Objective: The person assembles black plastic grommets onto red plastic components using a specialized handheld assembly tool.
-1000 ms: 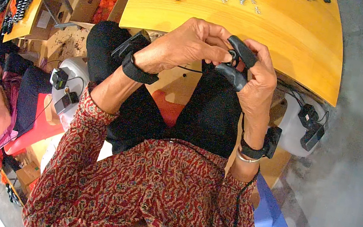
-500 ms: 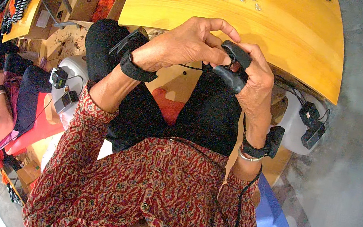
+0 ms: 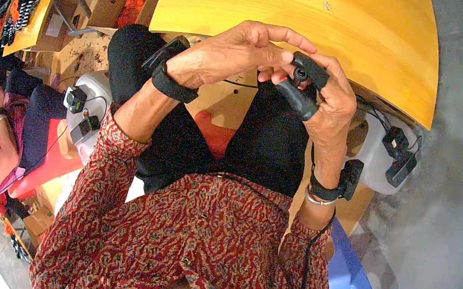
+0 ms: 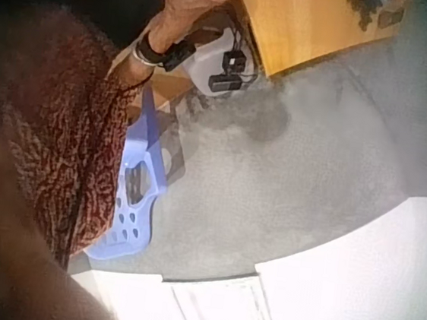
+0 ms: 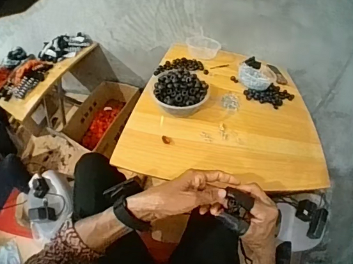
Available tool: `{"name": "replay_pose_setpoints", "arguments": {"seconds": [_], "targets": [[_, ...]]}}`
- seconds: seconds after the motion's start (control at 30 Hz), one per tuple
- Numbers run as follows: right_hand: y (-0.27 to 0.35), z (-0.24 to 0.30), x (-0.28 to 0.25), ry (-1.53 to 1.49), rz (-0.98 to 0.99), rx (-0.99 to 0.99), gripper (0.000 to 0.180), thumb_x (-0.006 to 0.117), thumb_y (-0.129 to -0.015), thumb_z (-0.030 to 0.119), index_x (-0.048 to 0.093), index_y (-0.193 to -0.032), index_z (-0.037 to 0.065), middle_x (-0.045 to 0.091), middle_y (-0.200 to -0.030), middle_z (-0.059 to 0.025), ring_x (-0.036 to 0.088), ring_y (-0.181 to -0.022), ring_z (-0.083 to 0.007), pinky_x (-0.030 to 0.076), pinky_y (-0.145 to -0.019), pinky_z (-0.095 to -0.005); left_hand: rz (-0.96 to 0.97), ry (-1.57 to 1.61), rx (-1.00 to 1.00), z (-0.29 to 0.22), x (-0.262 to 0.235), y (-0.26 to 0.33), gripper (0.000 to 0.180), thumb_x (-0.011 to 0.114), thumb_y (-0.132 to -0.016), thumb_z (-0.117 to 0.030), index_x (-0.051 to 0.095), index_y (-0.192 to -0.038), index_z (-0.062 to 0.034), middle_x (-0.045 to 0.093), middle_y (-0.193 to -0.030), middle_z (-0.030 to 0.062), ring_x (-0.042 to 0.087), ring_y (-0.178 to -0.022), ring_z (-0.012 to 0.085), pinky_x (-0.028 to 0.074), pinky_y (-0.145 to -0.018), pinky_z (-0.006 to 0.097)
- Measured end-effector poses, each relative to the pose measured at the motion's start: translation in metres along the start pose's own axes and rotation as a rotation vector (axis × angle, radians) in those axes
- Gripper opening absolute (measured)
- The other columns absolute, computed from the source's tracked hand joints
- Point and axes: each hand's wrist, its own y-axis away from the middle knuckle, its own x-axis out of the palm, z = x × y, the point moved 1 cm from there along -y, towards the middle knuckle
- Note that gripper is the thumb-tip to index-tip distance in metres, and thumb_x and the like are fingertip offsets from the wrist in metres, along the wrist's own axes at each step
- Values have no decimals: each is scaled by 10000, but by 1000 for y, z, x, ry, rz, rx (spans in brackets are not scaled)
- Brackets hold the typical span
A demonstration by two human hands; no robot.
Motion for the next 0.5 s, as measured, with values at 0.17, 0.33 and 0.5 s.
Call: {"name": "replay_pose_setpoints", "arguments": {"seconds": [0.17,0.33,0.5], "targets": [[2,-1,-6,55,48,13,269,678,-755,-41,649,-1022,-29,577,-992,-83,619,-813,-156,528,-692,-249,13,44,-3,-1,1,0,355,532,-923,-218,537,-1217,-18,636,-821,-4,516,-664,32,399,-570,163],[1,5,-5,85,-6,-9,245,726,-719,37,666,-953,-3,598,-932,-58,586,-750,-124,473,-630,-227,38,128,-27,-3,1,2,404,567,-911,-234,518,-1258,-35,640,-848,-12,506,-665,16,397,-566,159],[2,7,-10,194,-41,-58,232,739,-692,89,667,-899,15,602,-854,-46,569,-698,-115,441,-591,-220,130,93,40,1,6,3,585,718,-766,-33,490,-1303,-67,641,-991,18,574,-832,47,485,-735,191]]}}
